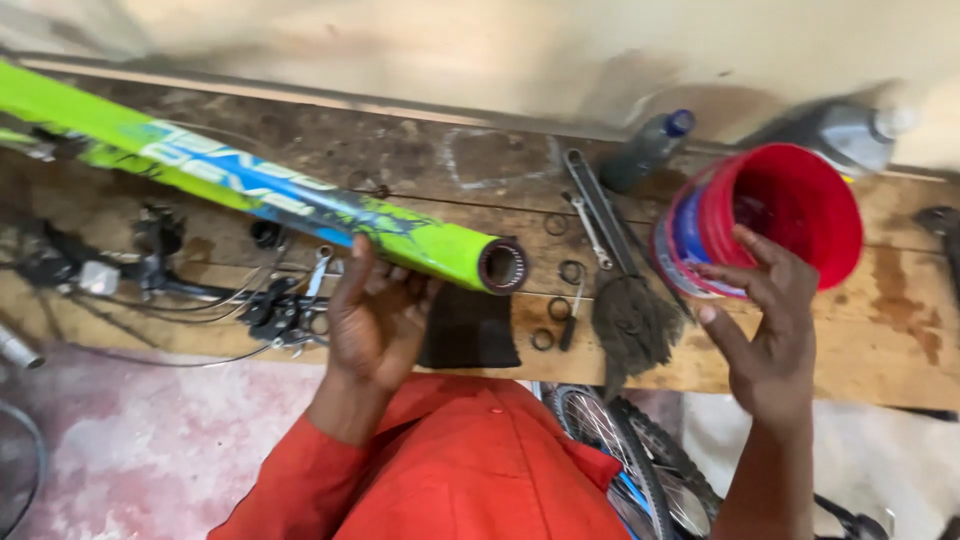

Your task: The person holds a green bicycle frame and uses a black cloth to wipe the inside of the bottom bracket shell. They then pick up small black rubber rings from the workbench and wipe them with the cloth.

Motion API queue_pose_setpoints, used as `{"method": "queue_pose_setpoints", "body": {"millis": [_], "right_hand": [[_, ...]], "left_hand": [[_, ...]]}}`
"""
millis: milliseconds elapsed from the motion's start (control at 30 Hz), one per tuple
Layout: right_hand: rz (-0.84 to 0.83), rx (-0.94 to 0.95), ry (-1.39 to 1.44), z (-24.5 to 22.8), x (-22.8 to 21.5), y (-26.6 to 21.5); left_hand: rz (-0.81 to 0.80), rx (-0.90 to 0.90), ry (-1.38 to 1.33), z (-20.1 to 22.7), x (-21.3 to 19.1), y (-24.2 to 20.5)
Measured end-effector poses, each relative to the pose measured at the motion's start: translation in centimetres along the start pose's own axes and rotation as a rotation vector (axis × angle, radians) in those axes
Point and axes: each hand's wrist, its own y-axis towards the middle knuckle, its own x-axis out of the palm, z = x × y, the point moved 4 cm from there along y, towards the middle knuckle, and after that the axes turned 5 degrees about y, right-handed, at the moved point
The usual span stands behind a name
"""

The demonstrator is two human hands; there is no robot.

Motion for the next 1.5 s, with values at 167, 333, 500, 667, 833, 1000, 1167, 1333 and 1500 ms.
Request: {"method": "queue_pose_setpoints", "body": {"millis": [167,333,500,667,833,1000,1167,1333,1500], "right_hand": [[-0.034,-0.181,-0.060,-6.2,3.9,2.1],[-0.089,-0.442,-0.247,-9.9,5.6,4.4],[-0.099,-0.707,-0.582,-12.0,5.9,5.8],[-0.204,-0.891,-0.707,-12.3,5.5,7.4],[-0.249,-1.004,-0.777,-12.8,5.4,7.9],[-0.318,-1.076,-0.786,-13.0,5.7,8.0],[-0.364,-1.097,-0.845,-12.9,5.9,8.3],[-0.359,-1.130,-0.892,-13.1,6.0,8.5],[-0.348,-1.162,-0.960,-12.8,6.0,8.6]], "left_hand": [[0.030,0.023,0.059,0.4,0.0,-0.2],[0.003,0.022,0.061,0.7,-0.4,-0.1],[0.028,-0.011,0.089,0.8,-0.1,-0.4],[0.023,-0.002,0.084,0.8,-0.5,-0.3],[0.034,-0.046,0.065,0.7,-0.4,-0.4],[0.031,-0.041,0.045,0.4,-0.8,0.0],[0.029,-0.053,0.079,0.8,-0.1,-0.5],[0.028,-0.058,0.072,0.9,-0.1,-0.6],[0.038,-0.057,0.082,0.9,-0.1,-0.4]]}}
